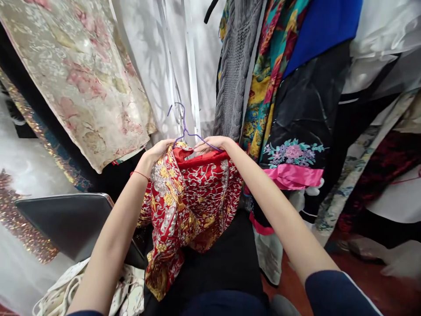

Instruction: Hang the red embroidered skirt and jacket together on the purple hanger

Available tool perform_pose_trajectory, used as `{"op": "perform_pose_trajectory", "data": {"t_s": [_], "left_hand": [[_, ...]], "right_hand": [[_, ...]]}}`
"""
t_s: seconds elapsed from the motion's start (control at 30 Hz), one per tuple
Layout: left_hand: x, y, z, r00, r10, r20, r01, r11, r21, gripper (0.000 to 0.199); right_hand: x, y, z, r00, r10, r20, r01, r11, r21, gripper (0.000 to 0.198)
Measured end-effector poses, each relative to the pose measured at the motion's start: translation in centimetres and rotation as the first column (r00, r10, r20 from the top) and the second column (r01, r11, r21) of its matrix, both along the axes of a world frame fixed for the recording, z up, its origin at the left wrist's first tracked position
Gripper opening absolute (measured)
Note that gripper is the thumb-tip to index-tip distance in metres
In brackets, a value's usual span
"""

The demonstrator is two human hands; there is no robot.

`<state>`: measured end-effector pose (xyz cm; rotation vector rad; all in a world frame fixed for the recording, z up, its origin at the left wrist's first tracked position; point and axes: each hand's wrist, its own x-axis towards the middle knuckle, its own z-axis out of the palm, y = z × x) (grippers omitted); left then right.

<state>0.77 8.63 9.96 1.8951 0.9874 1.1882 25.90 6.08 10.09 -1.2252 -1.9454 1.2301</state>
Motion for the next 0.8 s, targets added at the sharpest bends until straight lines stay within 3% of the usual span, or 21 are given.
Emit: {"op": "perform_pose_trajectory", "data": {"t_s": [0.13,0.23,0.33,0.4,0.47,0.53,0.6,0.7,0.8], "left_hand": [[0.1,-0.4,-0.2,1.000,-0.026,-0.001,0.025,0.987,-0.160,0.036],[-0.2,-0.4,-0.1,0.999,-0.046,-0.028,0.039,0.977,-0.208,0.036],[-0.1,-0.8,-0.3,0.988,0.013,-0.157,-0.020,0.999,-0.046,0.045],[0.4,-1.6,-1.2,0.949,0.174,-0.264,-0.133,0.977,0.165,0.050],[1.4,-3.0,-2.8,0.878,0.388,-0.280,-0.260,0.878,0.402,0.048],[2.6,-4.2,-4.8,0.817,0.548,-0.181,-0.364,0.732,0.576,0.050],[3.5,-5.1,-6.8,0.796,0.594,-0.116,-0.405,0.665,0.628,0.059],[3.9,-5.4,-8.5,0.784,0.614,-0.092,-0.439,0.652,0.618,0.060],[3.1,-5.4,-9.0,0.768,0.633,-0.097,-0.449,0.640,0.624,0.059]], "right_hand": [[-0.4,0.5,0.1,0.999,0.042,0.007,-0.041,0.998,-0.046,0.046],[-0.5,0.4,-0.2,1.000,0.014,-0.015,-0.015,0.998,-0.060,0.030],[-0.6,-0.1,-0.3,0.998,-0.024,-0.051,0.022,0.999,-0.039,0.009],[-0.6,-0.7,-0.1,0.995,-0.071,-0.066,0.072,0.997,0.016,0.013],[-0.6,-1.3,-0.1,0.988,-0.114,-0.101,0.121,0.990,0.067,0.015],[-0.7,-1.7,-0.4,0.977,-0.152,-0.148,0.169,0.980,0.107,0.017],[-0.9,-1.9,-1.1,0.962,-0.191,-0.196,0.220,0.965,0.142,0.022],[-1.6,-1.6,-2.4,0.938,-0.232,-0.257,0.281,0.944,0.175,0.024],[-2.3,-1.0,-3.4,0.938,-0.247,-0.245,0.294,0.939,0.179,0.022]]}}
